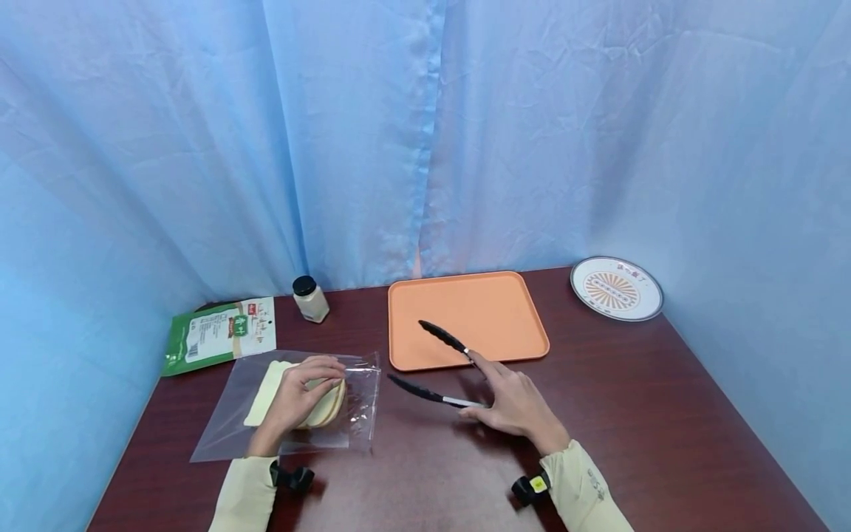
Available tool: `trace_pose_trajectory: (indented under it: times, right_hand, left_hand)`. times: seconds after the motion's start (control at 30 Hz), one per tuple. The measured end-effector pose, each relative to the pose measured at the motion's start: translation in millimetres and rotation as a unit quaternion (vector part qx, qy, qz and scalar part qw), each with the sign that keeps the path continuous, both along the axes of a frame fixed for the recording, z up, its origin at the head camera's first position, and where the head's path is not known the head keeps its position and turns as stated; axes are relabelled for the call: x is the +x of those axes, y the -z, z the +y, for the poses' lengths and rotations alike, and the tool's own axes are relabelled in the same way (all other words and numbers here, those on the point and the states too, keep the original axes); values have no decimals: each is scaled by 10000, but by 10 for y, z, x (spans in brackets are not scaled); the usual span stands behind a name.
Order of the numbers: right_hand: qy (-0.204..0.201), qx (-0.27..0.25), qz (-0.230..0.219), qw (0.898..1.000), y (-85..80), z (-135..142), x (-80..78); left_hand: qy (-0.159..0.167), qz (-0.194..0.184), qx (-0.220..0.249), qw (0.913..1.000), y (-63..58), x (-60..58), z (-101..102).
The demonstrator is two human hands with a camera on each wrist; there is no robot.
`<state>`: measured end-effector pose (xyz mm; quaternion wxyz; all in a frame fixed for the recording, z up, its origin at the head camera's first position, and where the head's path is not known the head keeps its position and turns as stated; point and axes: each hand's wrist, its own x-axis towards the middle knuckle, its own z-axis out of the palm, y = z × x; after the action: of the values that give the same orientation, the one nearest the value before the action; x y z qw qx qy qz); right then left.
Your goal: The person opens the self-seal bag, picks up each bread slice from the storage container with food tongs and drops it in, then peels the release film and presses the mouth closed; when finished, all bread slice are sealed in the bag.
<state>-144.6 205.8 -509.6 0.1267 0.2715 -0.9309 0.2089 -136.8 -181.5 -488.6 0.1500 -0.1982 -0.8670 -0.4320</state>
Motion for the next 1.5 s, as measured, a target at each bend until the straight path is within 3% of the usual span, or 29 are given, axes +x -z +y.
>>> trace_pose_trajectory:
  times: [0.4,0.67,0.87,1.17,1.3,1.5]
  right_hand:
    - [1043,-503,1,9933,12,395,13]
    - [1802,-795,183,9802,47,646,41]
    - [2553,-1209,295,9588,44,815,81]
    - [3671,-1668,46,9151,31,960,171]
    - [4248,-1484,-207,8928,7,1019,189]
    - [4839,-923,-964,8649,-23,1110,210]
  left_hand:
    - [26,10,-6,10000,16,-1,6]
    - [10,70,-36,10000,25,5,7]
    - [-6,16,-39,10000,20,10,13]
    - [19,-8,-20,10000,19,16,8]
    - [0,-52,-11,10000,19,19,5]
    - [-23,-76,-29,10000,13,14,8]
